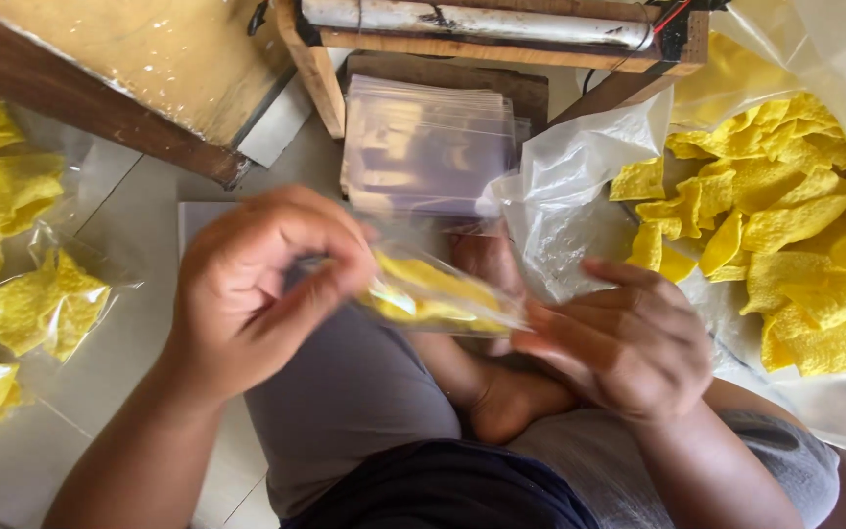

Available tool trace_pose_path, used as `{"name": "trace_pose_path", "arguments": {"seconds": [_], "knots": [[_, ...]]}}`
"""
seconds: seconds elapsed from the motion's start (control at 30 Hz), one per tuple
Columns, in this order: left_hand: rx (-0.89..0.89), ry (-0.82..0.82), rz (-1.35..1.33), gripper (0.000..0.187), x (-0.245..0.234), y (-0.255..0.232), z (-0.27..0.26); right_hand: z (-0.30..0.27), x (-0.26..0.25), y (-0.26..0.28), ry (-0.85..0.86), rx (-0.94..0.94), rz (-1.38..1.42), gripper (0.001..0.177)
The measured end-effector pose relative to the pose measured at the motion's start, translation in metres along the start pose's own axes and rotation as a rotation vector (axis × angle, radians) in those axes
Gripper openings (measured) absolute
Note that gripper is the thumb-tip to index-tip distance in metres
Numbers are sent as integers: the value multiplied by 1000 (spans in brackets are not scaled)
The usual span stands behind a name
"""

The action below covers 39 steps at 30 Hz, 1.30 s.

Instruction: Packaging yellow snacks into plastic bags and sealing them using a heat sealer.

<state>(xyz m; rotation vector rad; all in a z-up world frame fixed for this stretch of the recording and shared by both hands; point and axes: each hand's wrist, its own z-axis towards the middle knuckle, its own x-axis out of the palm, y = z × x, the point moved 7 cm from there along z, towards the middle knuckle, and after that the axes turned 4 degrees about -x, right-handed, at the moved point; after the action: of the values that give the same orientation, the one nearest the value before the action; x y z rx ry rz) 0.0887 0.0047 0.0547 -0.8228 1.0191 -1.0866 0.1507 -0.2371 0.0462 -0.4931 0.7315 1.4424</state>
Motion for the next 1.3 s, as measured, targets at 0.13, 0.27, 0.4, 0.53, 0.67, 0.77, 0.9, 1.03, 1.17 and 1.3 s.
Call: {"name": "trace_pose_path", "arguments": {"seconds": [0.13, 0.27, 0.4, 0.53, 0.67, 0.77, 0.9, 1.03, 1.17, 1.3], "knots": [[-22, -410, 54, 20, -50, 24, -51, -47, 39, -36, -233, 400, 81, 11], [-17, -569, -660, 28, -103, 112, -145, -80, 141, -61, 63, 486, 104, 28], [-95, -725, -1352, 38, -93, 160, -160, -108, 182, -75, 156, 448, -75, 31], [-242, -774, -1154, 29, -61, 159, -131, -129, 192, -86, 165, 594, -68, 15], [-293, -548, -832, 25, -14, 141, -77, -121, 183, -94, 233, 788, -30, 9], [-328, -207, -481, 21, 34, 119, -47, -108, 170, -93, 358, 875, 4, 10], [-18, 29, 473, 36, 72, 66, -12, -34, 99, -50, 211, 541, -102, 19], [-51, 39, 606, 27, 70, 86, -30, -31, 39, -10, 40, 370, 16, 22], [-205, 58, 345, 25, 51, 75, -29, -85, -2, 10, -60, 482, 2, 23], [44, 165, 443, 63, 82, 23, -14, -75, -15, 24, 19, 434, 96, 26]]}}
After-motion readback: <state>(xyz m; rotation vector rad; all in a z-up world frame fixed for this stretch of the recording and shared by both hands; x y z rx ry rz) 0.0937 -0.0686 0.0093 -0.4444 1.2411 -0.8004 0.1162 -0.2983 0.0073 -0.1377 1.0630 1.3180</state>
